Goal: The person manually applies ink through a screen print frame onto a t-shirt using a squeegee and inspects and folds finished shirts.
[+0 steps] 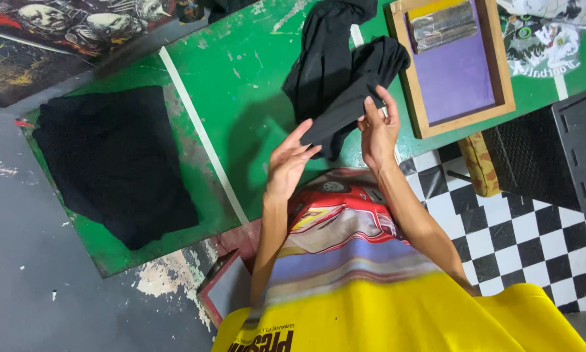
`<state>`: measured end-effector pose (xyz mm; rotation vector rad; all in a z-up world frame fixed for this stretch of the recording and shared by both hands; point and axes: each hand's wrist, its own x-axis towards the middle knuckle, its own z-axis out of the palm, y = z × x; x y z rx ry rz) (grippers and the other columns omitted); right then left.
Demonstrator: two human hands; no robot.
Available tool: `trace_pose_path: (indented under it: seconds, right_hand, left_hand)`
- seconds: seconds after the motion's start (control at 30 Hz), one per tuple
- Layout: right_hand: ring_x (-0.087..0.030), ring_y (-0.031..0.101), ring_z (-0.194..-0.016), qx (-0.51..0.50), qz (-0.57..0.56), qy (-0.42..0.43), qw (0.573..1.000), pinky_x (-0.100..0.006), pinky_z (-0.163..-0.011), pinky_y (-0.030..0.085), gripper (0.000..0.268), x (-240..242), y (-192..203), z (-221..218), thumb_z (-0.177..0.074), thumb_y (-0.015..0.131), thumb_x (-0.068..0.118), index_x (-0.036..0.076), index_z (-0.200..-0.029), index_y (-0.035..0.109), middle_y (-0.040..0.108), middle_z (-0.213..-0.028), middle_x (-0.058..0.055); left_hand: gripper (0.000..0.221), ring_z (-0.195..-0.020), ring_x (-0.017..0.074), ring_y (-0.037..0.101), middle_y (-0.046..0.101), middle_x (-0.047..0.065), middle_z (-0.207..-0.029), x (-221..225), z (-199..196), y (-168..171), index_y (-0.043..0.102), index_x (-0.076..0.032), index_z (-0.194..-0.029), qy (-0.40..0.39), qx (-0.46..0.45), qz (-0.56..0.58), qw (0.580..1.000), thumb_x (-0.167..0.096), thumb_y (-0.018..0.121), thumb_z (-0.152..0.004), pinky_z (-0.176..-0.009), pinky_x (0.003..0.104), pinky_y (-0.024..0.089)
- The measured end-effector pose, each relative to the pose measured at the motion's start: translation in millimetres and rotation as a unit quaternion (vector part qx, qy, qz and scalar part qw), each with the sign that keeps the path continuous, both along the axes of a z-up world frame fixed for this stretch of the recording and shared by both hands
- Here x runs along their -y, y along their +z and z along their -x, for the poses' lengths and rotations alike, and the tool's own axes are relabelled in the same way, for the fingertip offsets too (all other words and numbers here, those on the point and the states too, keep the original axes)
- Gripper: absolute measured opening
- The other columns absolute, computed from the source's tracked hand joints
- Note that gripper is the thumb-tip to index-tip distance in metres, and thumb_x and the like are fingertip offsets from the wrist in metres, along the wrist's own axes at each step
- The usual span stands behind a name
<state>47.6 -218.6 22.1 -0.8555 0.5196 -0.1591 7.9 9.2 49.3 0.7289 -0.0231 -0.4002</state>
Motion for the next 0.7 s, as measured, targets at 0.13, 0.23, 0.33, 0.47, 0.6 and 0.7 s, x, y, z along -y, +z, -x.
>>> trace_pose_path:
  seconds: [0.13,0.23,0.33,0.47,0.6,0.7]
  right_hand:
    - [-0.004,0.047,-0.063,0.020,-0.007,-0.003,1.000,-0.024,-0.060,0.038,0.034,-1.5,-8.5,2.6,-0.101,0.073,0.006,0.007,-0.134,0.064,0.053,-0.075,0.007]
    - [-0.004,0.051,-0.065,0.031,0.052,0.026,0.998,-0.025,-0.061,0.044,0.023,-18.1,-2.5,9.8,-0.101,0.074,0.008,0.006,-0.123,0.070,0.057,-0.077,0.007]
    - [-0.004,0.057,-0.075,0.056,0.228,0.135,0.962,-0.026,-0.074,0.056,0.017,-44.7,19.1,25.1,-0.101,0.072,0.005,0.005,-0.118,0.074,0.067,-0.088,0.004]
    - [-0.012,0.069,-0.098,0.137,0.309,0.304,0.891,-0.027,-0.090,0.055,0.027,-62.9,52.2,37.7,-0.097,0.065,0.002,0.003,-0.123,0.070,0.073,-0.106,-0.004]
    - [-0.023,0.069,-0.105,0.215,0.480,0.267,0.807,-0.036,-0.098,0.054,0.041,-52.9,88.5,18.4,-0.088,0.063,0.000,0.005,-0.128,0.067,0.073,-0.108,-0.008]
    - [-0.032,0.062,-0.123,0.263,0.522,0.329,0.742,-0.042,-0.107,0.047,0.039,-36.8,81.0,1.3,-0.088,0.068,0.003,0.006,-0.127,0.067,0.066,-0.128,-0.014]
  left_hand:
    - [0.058,-0.107,0.0222,0.068,0.065,0.019,-0.138,-26.6,3.8,-40.5,0.046,0.019,-0.143,0.060,-0.026,0.047,0.997,-0.003,0.063,-0.092,-0.112,0.047,0.050]
    - [0.035,-0.105,0.0271,0.063,0.059,0.021,-0.116,-33.2,2.0,-23.0,0.054,0.018,-0.134,0.095,-0.045,-0.004,0.994,-0.003,0.066,-0.109,-0.106,0.051,0.048]
    - [0.049,-0.131,0.0269,0.055,0.059,0.018,-0.140,-17.5,-7.4,50.0,0.058,-0.006,-0.136,0.081,0.003,-0.427,0.901,-0.011,0.071,-0.089,-0.106,0.051,0.046]
    - [0.054,-0.135,0.0470,0.042,0.047,0.030,-0.145,-17.5,-6.0,45.1,0.069,-0.004,-0.122,0.106,0.256,-0.655,0.703,-0.012,0.082,-0.070,-0.111,0.052,0.037]
    - [0.022,-0.138,0.0353,0.057,0.071,0.013,-0.133,-32.8,-8.1,34.0,0.071,-0.001,-0.107,0.069,0.260,-0.575,0.773,-0.006,0.074,-0.085,-0.117,0.044,0.042]
    - [0.016,-0.128,0.0290,0.066,0.073,0.014,-0.119,-36.0,-11.6,45.3,0.071,0.000,-0.111,0.112,0.207,-0.516,0.824,-0.008,0.072,-0.097,-0.116,0.041,0.041]
